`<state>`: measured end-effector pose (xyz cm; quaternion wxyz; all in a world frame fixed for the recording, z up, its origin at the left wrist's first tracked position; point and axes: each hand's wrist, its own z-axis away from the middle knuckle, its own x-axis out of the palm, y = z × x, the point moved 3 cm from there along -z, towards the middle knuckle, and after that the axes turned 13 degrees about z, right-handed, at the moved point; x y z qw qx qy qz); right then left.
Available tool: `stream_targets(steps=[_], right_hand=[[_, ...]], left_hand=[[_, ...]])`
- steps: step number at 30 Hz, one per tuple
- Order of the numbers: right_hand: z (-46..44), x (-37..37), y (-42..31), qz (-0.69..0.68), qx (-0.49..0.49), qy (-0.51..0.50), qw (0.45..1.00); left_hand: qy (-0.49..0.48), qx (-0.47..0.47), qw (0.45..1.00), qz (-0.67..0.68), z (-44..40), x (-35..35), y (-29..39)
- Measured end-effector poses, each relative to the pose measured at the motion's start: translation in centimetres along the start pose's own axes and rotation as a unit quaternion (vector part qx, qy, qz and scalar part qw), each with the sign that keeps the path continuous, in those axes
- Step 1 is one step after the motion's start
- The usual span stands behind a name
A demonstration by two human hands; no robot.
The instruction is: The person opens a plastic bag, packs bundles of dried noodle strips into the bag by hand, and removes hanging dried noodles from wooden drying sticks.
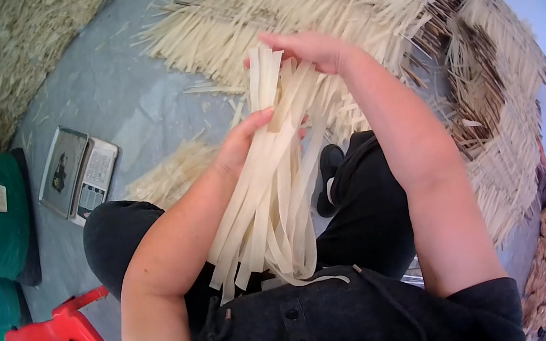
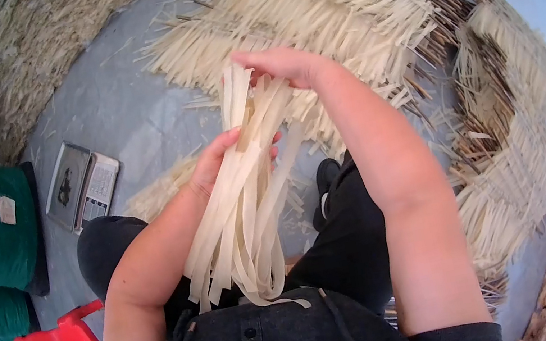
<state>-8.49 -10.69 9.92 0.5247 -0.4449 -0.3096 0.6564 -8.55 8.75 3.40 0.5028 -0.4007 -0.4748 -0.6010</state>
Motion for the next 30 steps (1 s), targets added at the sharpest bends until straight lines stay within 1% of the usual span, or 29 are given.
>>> stream_targets(steps=[1, 3, 4, 5, 6, 7, 9, 11, 13, 14, 15, 16, 17, 19, 20, 22, 23, 25, 26, 27, 28, 29, 30], right_hand=[[0.0, 0.7, -0.4, 0.001, -0.001, -0.003, 1.000], [0.5, 1.0, -1.1, 0.114, 0.006, 0.159, 0.981], [1.1, 0.8, -2.1, 0.113, 0.006, 0.157, 0.981], [2.5, -0.4, -3.4, 0.281, 0.033, 0.252, 0.925], [3.9, -1.3, -4.6, 0.438, 0.057, 0.336, 0.832], [4.9, -1.7, -4.8, 0.440, 0.058, 0.333, 0.832], [6.6, -1.3, -4.1, 0.337, 0.159, 0.208, 0.904], [6.5, 1.5, -1.1, 0.244, 0.241, 0.061, 0.937], [5.9, 4.9, 1.4, 0.133, 0.240, -0.042, 0.961], [5.9, 6.3, 2.0, 0.133, 0.242, -0.044, 0.960], [5.6, 8.0, 2.1, 0.053, 0.169, -0.055, 0.983], [5.2, 9.1, 2.1, -0.031, 0.096, -0.066, 0.993], [4.8, 9.5, 2.5, -0.033, 0.098, -0.071, 0.992], [4.3, 9.6, 3.3, -0.083, 0.122, 0.023, 0.989], [4.2, 9.7, 3.4, -0.085, 0.123, 0.022, 0.989], [3.9, 9.6, 3.2, -0.111, 0.076, 0.096, 0.986], [3.6, 10.0, 3.3, -0.111, 0.077, 0.095, 0.986], [2.9, 10.2, 3.3, 0.014, 0.031, 0.136, 0.990], [2.7, 10.2, 3.6, 0.012, 0.032, 0.135, 0.990], [2.5, 10.2, 3.6, 0.141, 0.014, 0.144, 0.979], [2.4, 10.2, 3.3, 0.268, -0.005, 0.151, 0.951], [2.5, 9.9, 3.2, 0.268, -0.006, 0.150, 0.952], [3.1, 9.4, 2.0, 0.342, -0.001, 0.151, 0.928]], left_hand=[[0.001, 0.003, 1.000, 0.001, 0.0, 0.0, 0.1], [-0.034, 0.006, 0.999, 0.004, 0.1, 0.0, 0.1], [-0.033, 0.006, 0.999, 0.005, 0.3, 0.0, 0.2], [-0.002, 0.021, 1.000, -0.005, 0.6, -0.1, 0.4], [0.029, 0.036, 0.999, -0.014, 1.0, -0.4, 0.6], [0.029, 0.037, 0.999, -0.010, 1.2, -0.9, 0.7], [0.040, 0.020, 0.999, -0.030, 1.7, -1.9, 1.2], [0.056, 0.037, 0.998, -0.019, 2.2, -2.6, 1.6], [0.072, 0.049, 0.996, -0.010, 2.6, -3.4, 2.0], [0.070, 0.064, 0.995, -0.009, 2.8, -3.9, 2.3], [0.069, 0.079, 0.994, -0.007, 2.9, -4.1, 2.4], [0.073, 0.080, 0.994, -0.002, 3.0, -4.2, 2.3], [0.085, 0.090, 0.992, -0.001, 3.0, -4.3, 2.3], [0.099, 0.098, 0.990, 0.000, 2.9, -4.6, 2.4], [0.110, 0.116, 0.987, -0.001, 2.6, -5.1, 2.6], [0.120, 0.134, 0.984, 0.000, 2.4, -5.3, 2.8], [0.106, 0.130, 0.986, 0.008, 2.3, -5.3, 2.8], [0.094, 0.127, 0.987, 0.016, 2.7, -4.0, 2.6], [0.103, 0.110, 0.988, 0.031, 2.9, -3.4, 2.2], [0.111, 0.094, 0.988, 0.045, 3.1, -2.9, 1.9], [0.113, 0.094, 0.988, 0.045, 2.8, -3.9, 2.0], [0.096, 0.085, 0.990, 0.050, 2.2, -5.8, 2.0], [0.080, 0.076, 0.992, 0.055, 1.8, -6.7, 2.1]])
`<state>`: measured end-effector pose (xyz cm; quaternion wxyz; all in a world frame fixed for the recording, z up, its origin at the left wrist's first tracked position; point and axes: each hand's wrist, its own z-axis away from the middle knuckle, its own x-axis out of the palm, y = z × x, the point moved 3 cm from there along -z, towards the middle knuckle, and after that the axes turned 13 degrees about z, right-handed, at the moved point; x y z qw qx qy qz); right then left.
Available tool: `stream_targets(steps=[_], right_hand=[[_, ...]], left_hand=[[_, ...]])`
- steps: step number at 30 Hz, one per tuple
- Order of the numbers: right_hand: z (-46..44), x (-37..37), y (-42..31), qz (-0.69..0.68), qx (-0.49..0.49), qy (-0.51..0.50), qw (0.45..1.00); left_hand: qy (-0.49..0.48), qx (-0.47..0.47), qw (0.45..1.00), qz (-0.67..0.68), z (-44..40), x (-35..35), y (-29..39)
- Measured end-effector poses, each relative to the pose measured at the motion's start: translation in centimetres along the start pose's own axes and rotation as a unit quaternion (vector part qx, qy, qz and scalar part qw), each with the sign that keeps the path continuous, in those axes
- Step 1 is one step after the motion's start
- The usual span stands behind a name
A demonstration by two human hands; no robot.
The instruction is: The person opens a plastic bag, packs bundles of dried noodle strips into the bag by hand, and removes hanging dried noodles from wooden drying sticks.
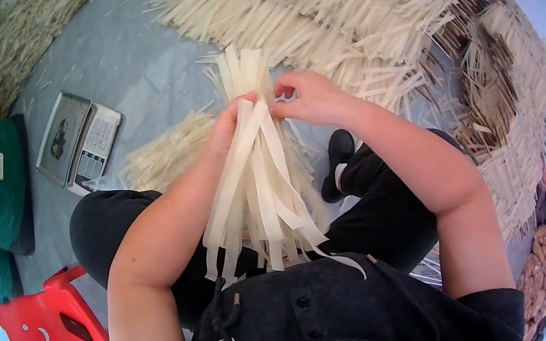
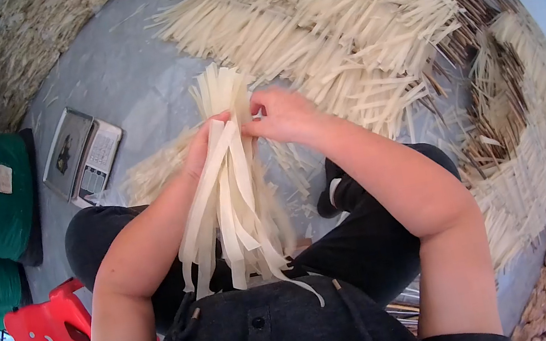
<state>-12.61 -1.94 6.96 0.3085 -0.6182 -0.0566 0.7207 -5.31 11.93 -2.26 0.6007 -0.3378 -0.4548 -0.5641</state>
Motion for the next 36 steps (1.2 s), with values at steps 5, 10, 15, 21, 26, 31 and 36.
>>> stream_targets(steps=[5, 10, 15, 21, 26, 31, 36], right_hand=[[0.5, -3.5, -0.8, 0.038, 0.011, 0.057, 0.998], [1.7, -1.8, -3.7, -0.039, -0.181, 0.083, 0.979], [0.7, -1.2, -3.1, -0.235, -0.082, -0.095, 0.964], [0.1, -1.8, -3.2, -0.321, -0.061, -0.162, 0.931], [0.2, -1.2, -3.8, -0.202, -0.141, -0.159, 0.956], [-1.4, -4.6, -2.1, -0.298, -0.109, -0.108, 0.942], [-4.2, -7.3, 2.5, -0.274, -0.038, -0.032, 0.961]], left_hand=[[0.066, 0.025, 0.997, -0.008, 0.4, 1.6, -0.3], [0.001, -0.011, 1.000, 0.027, 0.0, 2.3, -0.6], [0.002, 0.030, 0.999, 0.039, -0.8, 2.0, -0.5], [-0.024, 0.037, 0.999, 0.003, -0.9, 1.8, -0.9], [-0.045, -0.001, 0.999, 0.004, -1.3, 0.0, -0.8], [0.017, 0.007, 1.000, 0.001, -0.7, 1.5, -1.2], [-0.035, -0.040, 0.999, 0.001, 0.0, 2.7, -0.7]])
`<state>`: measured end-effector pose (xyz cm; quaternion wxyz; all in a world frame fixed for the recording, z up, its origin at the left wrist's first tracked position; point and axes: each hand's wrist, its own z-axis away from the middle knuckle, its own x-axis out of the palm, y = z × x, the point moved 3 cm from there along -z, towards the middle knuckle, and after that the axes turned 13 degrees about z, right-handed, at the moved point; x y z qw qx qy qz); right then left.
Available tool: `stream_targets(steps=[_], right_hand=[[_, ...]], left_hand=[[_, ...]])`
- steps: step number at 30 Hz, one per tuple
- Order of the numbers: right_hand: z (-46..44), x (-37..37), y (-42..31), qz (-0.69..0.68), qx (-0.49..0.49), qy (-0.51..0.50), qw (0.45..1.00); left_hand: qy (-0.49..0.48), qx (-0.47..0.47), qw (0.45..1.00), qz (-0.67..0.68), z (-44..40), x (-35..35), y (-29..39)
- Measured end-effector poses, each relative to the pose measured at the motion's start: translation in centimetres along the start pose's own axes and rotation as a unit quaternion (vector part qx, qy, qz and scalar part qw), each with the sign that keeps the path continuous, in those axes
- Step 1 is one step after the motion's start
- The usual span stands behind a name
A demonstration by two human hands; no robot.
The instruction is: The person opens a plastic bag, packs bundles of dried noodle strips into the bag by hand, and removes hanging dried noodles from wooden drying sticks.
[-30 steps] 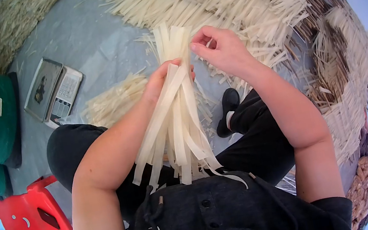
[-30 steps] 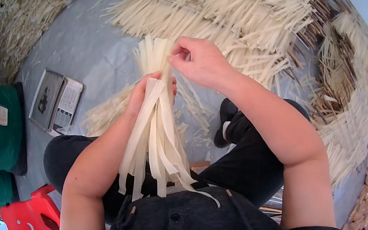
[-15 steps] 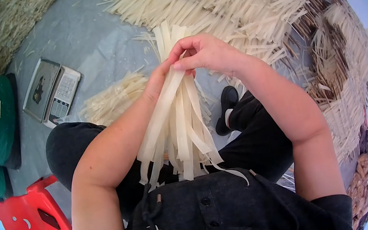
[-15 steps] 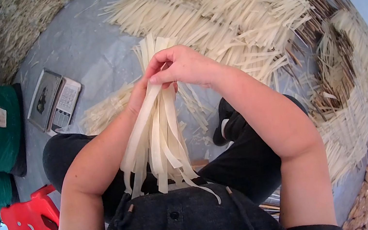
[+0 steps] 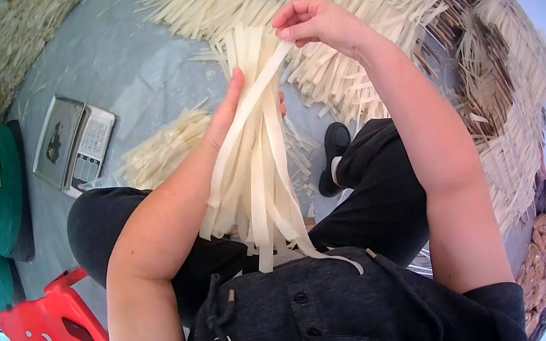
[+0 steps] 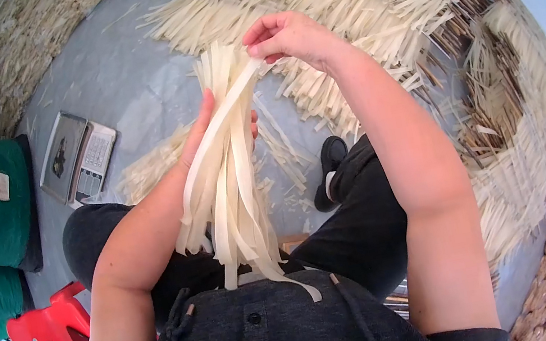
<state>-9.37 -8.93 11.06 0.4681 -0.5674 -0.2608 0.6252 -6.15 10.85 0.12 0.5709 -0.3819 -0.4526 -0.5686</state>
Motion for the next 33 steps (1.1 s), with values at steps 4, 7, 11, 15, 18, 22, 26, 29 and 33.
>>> stream_targets(steps=[4, 7, 11, 15, 18, 22, 26, 29, 33], right_hand=[[-0.8, 0.0, 0.7, 0.005, 0.003, 0.040, 0.999], [-1.4, 0.9, 0.8, 0.015, -0.027, 0.071, 0.997], [-1.7, 1.7, 0.5, 0.131, -0.107, 0.320, 0.932], [0.4, 4.6, -1.7, 0.027, 0.000, 0.294, 0.955], [0.6, 8.8, -2.0, -0.068, 0.077, -0.053, 0.993], [-0.3, 9.1, -3.2, 0.142, -0.063, -0.009, 0.988], [-2.3, 7.6, -6.1, 0.123, -0.103, 0.025, 0.987], [-5.4, 8.0, -6.6, 0.099, -0.117, 0.025, 0.988], [-9.2, 11.5, -5.3, 0.024, -0.171, 0.069, 0.983]], left_hand=[[-0.001, 0.006, 1.000, -0.019, 1.0, 1.6, -0.2], [0.025, 0.019, 0.996, -0.085, 0.5, 1.3, 0.4], [0.066, 0.017, 0.993, -0.092, -0.1, 0.1, 2.8], [0.129, 0.157, 0.977, -0.070, 0.2, 1.5, 5.5], [0.078, 0.304, 0.938, -0.149, 0.9, 3.7, 6.3], [0.070, 0.342, 0.919, -0.185, 2.1, 6.2, 6.7], [0.042, 0.383, 0.862, -0.330, 2.8, 9.3, 9.5], [0.098, 0.305, 0.855, -0.408, 3.5, 9.7, 12.6], [0.054, 0.245, 0.882, -0.398, 4.2, 8.3, 14.5]])
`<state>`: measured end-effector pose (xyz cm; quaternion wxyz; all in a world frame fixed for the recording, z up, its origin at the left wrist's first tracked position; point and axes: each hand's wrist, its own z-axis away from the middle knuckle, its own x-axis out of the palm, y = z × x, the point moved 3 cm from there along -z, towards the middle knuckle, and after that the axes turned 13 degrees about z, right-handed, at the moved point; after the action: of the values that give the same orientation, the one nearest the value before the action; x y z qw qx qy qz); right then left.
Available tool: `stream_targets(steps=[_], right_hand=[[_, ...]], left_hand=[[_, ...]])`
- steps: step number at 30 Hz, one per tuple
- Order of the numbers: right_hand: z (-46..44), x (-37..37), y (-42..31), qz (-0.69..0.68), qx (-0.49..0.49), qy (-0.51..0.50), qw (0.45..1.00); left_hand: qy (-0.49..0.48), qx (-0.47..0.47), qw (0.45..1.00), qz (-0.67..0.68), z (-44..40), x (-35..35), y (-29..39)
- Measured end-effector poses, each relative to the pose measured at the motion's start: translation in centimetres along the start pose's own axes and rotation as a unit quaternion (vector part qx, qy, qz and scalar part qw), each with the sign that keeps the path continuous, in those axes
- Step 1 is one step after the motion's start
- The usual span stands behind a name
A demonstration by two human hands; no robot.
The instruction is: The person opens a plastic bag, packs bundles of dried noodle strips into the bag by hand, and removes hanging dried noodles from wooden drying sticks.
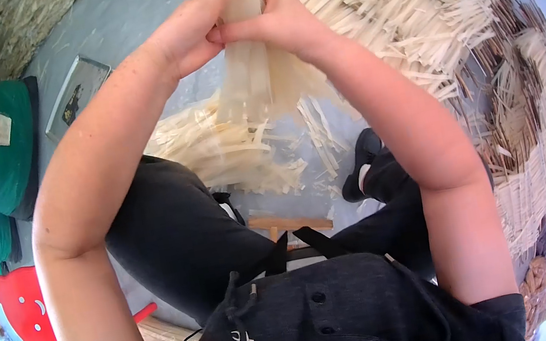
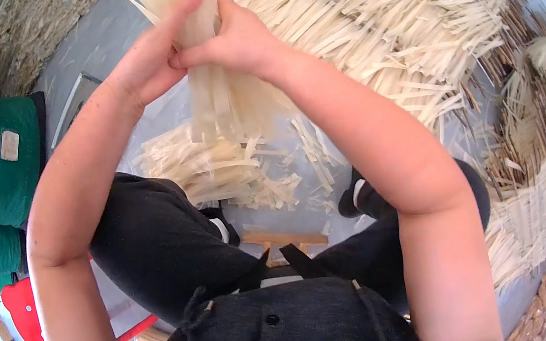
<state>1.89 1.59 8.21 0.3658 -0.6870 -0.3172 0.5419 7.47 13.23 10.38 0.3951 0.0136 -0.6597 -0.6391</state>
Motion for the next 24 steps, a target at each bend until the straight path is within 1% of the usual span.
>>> stream_targets(steps=[1, 2, 3, 4, 5, 6, 7, 8, 9, 10, 11, 12, 13, 14, 15, 16, 17, 18, 19, 20, 21, 22, 23, 24], right_hand=[[-0.4, 0.9, 0.7, -0.048, -0.008, 0.020, 0.999], [-0.7, 1.6, 1.5, -0.050, -0.007, 0.016, 0.999], [-0.4, 2.3, 2.1, -0.067, 0.014, 0.010, 0.998], [-0.4, 2.8, 3.1, -0.083, 0.034, 0.005, 0.996], [-0.5, 3.4, 5.0, -0.087, 0.078, -0.023, 0.993], [-0.4, 3.6, 6.4, -0.087, 0.080, -0.030, 0.993], [0.0, 3.9, 8.0, -0.066, 0.123, -0.054, 0.989], [0.4, 4.5, 9.5, -0.044, 0.167, -0.077, 0.982], [0.8, 5.1, 10.5, -0.044, 0.172, -0.080, 0.981], [1.4, 5.9, 11.7, -0.019, 0.213, -0.098, 0.972], [1.8, 6.7, 12.9, 0.008, 0.252, -0.120, 0.960], [2.1, 7.5, 13.9, 0.009, 0.256, -0.129, 0.958], [2.4, 8.2, 14.9, 0.005, 0.241, -0.124, 0.963], [2.6, 8.7, 15.6, -0.001, 0.225, -0.118, 0.967], [2.7, 9.1, 16.2, -0.003, 0.227, -0.124, 0.966], [2.8, 9.4, 16.9, 0.028, 0.234, -0.138, 0.962], [2.8, 9.8, 17.3, 0.060, 0.239, -0.149, 0.958], [2.7, 10.1, 17.3, 0.058, 0.239, -0.150, 0.958], [2.7, 10.4, 17.0, 0.075, 0.241, -0.157, 0.955], [3.0, 10.8, 17.1, 0.091, 0.246, -0.166, 0.951], [3.4, 11.4, 17.6, 0.088, 0.250, -0.173, 0.949], [3.7, 11.9, 18.1, 0.103, 0.244, -0.181, 0.947], [3.7, 12.4, 18.4, 0.118, 0.235, -0.188, 0.946], [3.7, 12.9, 18.6, 0.115, 0.234, -0.191, 0.946]], left_hand=[[-0.011, -0.028, 0.999, -0.020, -0.2, -0.8, -0.1], [-0.007, -0.029, 0.999, -0.018, -0.6, -2.0, 0.2], [-0.027, -0.114, 0.988, -0.098, -0.5, -3.5, -0.2], [-0.049, -0.197, 0.963, -0.176, -0.5, -5.1, -0.7], [-0.044, -0.194, 0.958, -0.209, -0.4, -6.8, -1.5], [-0.040, -0.196, 0.958, -0.204, -0.2, -9.0, -2.7], [-0.058, -0.224, 0.956, -0.178, 0.0, -11.4, -4.5], [-0.078, -0.253, 0.952, -0.153, 0.0, -13.2, -6.5], [-0.091, -0.294, 0.943, -0.123, 0.2, -14.2, -8.5], [-0.103, -0.334, 0.932, -0.091, 0.5, -15.1, -10.5], [-0.062, -0.339, 0.933, -0.104, 0.4, -16.4, -12.1], [-0.058, -0.341, 0.934, -0.094, 0.3, -17.3, -13.5], [0.034, -0.345, 0.913, -0.216, 0.4, -18.8, -14.7], [0.125, -0.345, 0.868, -0.335, 0.6, -20.1, -15.6], [0.135, -0.350, 0.828, -0.418, 1.3, -20.5, -16.7], [0.137, -0.355, 0.827, -0.415, 2.2, -20.8, -18.1], [0.110, -0.340, 0.809, -0.466, 2.9, -21.3, -19.6], [0.081, -0.322, 0.790, -0.516, 3.2, -22.1, -21.2], [0.093, -0.291, 0.839, -0.450, 3.9, -24.0, -23.5], [0.093, -0.298, 0.839, -0.446, 4.7, -25.4, -24.8], [0.131, -0.286, 0.889, -0.332, 5.3, -26.3, -25.2], [0.170, -0.267, 0.924, -0.215, 5.8, -26.9, -25.5], [0.174, -0.270, 0.922, -0.215, 6.4, -27.4, -25.8], [0.162, -0.259, 0.915, -0.263, 6.9, -26.7, -24.9]])
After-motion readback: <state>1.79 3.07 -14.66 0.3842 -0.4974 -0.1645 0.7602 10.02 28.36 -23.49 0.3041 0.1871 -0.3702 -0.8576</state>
